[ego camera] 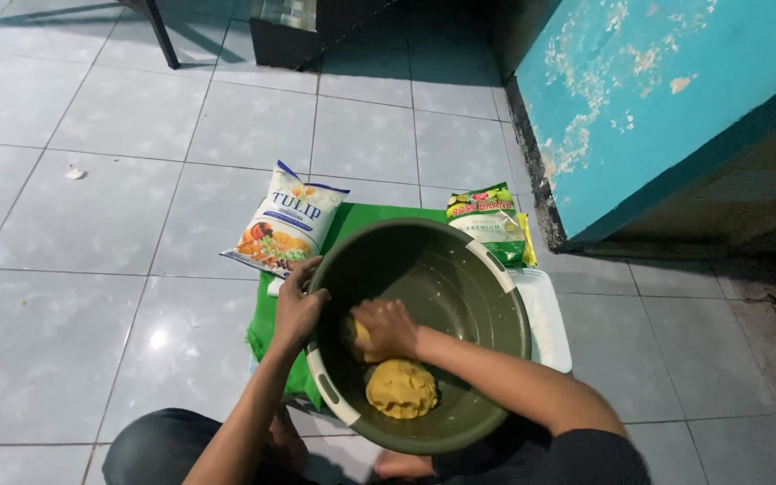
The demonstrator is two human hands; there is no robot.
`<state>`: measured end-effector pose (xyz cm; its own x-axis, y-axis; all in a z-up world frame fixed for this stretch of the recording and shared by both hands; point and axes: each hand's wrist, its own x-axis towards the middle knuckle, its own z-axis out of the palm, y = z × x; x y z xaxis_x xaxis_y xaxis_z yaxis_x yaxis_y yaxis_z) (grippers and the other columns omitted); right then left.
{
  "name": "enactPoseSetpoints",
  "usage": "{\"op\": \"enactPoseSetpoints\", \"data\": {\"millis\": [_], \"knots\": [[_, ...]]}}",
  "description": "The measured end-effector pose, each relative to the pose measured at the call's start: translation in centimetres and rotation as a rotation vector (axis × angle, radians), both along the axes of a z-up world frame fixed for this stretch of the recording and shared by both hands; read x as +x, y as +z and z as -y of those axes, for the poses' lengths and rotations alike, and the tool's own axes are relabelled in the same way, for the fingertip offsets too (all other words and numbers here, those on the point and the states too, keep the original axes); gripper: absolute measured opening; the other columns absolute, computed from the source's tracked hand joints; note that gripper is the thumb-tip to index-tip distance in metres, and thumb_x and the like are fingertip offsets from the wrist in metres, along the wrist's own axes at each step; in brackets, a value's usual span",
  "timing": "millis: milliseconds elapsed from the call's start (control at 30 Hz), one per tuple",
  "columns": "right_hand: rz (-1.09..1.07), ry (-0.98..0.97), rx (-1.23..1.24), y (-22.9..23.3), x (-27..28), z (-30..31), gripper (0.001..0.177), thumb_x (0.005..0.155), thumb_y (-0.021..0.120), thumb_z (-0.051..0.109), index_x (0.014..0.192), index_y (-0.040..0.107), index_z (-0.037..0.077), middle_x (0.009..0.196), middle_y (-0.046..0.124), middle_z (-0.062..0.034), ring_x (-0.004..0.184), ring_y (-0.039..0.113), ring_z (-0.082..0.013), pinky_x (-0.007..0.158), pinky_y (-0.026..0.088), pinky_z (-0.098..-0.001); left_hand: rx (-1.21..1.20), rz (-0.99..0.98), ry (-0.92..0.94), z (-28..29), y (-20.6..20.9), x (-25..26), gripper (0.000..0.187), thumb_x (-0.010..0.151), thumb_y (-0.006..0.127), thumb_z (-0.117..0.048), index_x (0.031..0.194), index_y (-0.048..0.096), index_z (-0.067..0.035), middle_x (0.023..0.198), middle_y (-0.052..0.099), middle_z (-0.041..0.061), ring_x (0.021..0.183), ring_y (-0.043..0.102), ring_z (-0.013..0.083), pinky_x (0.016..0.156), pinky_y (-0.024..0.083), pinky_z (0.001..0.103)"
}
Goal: Kneading two separate balls of yellow dough in a green plastic bowl on the floor.
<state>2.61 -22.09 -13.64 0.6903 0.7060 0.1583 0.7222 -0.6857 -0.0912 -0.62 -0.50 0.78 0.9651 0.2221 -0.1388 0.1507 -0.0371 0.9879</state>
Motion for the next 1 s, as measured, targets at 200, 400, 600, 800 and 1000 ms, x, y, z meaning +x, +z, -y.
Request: {"op": "enactPoseSetpoints", "data": {"millis": [200,400,600,800,1000], "knots": [[0.25,-0.087,0.109,0.4,3.3,-1.6,0.049,0.085,0.063,0.056,0.097,0.069,0.009,0.112,0.062,-0.0162,0.101,0.064,-0.0414,0.05,0.053,-0.0493,-0.031,-0.001,0.005,-0.1,0.5,-0.3,0.073,0.065,0.066,-0.003,0.138,0.063,-0.009,0.125,0.067,0.024,0.123,0.061,0.0435,0.106,0.046,0.051],[-0.5,-0.111,0.471,4.5,3.2,-2.3,0.054,0.102,0.051,0.05,0.088,0.061,-0.002,0.086,0.063,-0.0277,0.09,0.059,-0.0479,0.073,0.046,-0.0513,-0.057,-0.022,-0.011,-0.2,0.6,-0.6,0.074,0.067,0.065,-0.001,0.14,0.061,-0.008,0.128,0.065,0.026,0.123,0.06,0.0465,0.106,0.047,0.052],[-0.736,-0.388,-0.018,11.8,1.4,-1.8,0.11,0.087,0.026,0.091,0.148,0.047,0.002,0.164,0.019,-0.025,0.155,0.012,-0.0474,0.122,0.029,-0.0542,-0.021,-0.007,0.028,0.0,0.5,-0.6,0.074,0.065,0.067,-0.002,0.138,0.064,-0.01,0.125,0.069,0.021,0.122,0.063,0.0401,0.105,0.047,0.048],[-0.695,-0.239,0.043,7.5,2.1,-0.1,0.088,0.07,0.066,0.088,0.121,0.058,0.015,0.115,0.066,-0.0166,0.117,0.064,-0.0433,0.096,0.051,-0.0514,-0.009,0.01,0.068,0.2,0.7,-1.2,0.07,0.065,0.067,-0.002,0.134,0.066,-0.011,0.125,0.07,0.022,0.125,0.062,0.0376,0.104,0.048,0.046],[-0.491,-0.001,0.022,8.2,0.0,-0.5,0.083,0.075,0.073,0.069,0.136,0.058,0.015,0.126,0.061,-0.0221,0.114,0.064,-0.0496,0.088,0.056,-0.0576,-0.033,-0.004,0.058,0.1,0.6,-1.1,0.07,0.066,0.068,-0.003,0.135,0.066,-0.011,0.124,0.07,0.022,0.123,0.063,0.0369,0.103,0.048,0.046]]}}
